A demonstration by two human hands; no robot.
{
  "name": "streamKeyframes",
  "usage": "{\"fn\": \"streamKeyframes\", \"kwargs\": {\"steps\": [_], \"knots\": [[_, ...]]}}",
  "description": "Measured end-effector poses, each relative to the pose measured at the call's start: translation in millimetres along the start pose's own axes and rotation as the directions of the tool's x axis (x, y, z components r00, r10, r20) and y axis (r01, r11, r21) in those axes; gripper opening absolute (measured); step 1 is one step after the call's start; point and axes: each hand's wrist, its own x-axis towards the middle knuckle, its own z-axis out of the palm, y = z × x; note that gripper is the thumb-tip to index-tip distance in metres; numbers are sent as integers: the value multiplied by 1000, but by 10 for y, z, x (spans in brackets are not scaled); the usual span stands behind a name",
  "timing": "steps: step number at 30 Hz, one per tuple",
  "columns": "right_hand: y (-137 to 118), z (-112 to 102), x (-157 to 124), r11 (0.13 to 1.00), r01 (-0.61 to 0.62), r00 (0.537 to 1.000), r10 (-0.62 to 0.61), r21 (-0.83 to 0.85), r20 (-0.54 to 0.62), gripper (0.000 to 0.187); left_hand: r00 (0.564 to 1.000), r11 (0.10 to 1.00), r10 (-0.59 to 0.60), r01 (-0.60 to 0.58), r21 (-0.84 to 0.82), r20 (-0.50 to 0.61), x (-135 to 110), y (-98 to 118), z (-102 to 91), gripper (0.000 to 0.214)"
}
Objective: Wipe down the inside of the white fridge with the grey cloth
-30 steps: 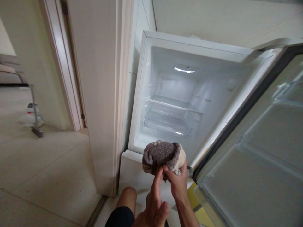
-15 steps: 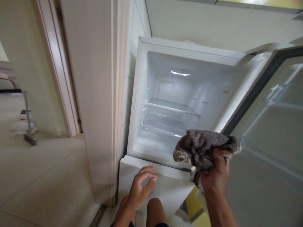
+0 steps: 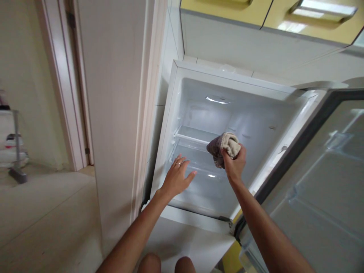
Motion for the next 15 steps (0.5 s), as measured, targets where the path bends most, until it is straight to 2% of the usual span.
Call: {"fn": "streamKeyframes", "kwargs": {"steps": [2, 3, 5, 7, 9, 11, 13, 15], "knots": [[141, 82, 56, 986, 128, 978, -108, -108, 179, 65, 999, 996, 30, -33, 80, 33, 182, -161, 3, 35], [222, 131, 86, 975, 164, 949, -114, -150, 294, 63, 998, 993, 44, -48, 104, 46, 252, -248, 10, 36], [396, 253, 154, 958, 185, 857, -49, -218, 513, 56, 996, 989, 67, -75, 128, 63, 358, -422, 33, 38], [572, 400, 234, 951, 137, 750, 84, -278, 656, 47, 994, 981, 85, -95, 167, 69, 423, -587, 65, 37], [738, 556, 322, 943, 60, 665, 207, -327, 718, 42, 994, 966, 89, -102, 240, 62, 456, -731, 100, 32], [888, 709, 401, 935, 4, 600, 281, -354, 749, 41, 993, 937, 103, -113, 330, 49, 469, -842, 130, 28], [1020, 860, 451, 931, -5, 545, 309, -366, 779, 48, 988, 886, 146, -151, 439, 47, 482, -914, 146, 25], [1126, 1010, 456, 926, 15, 515, 317, -378, 796, 60, 979, 803, 190, -199, 562, 76, 512, -953, 145, 20]]}}
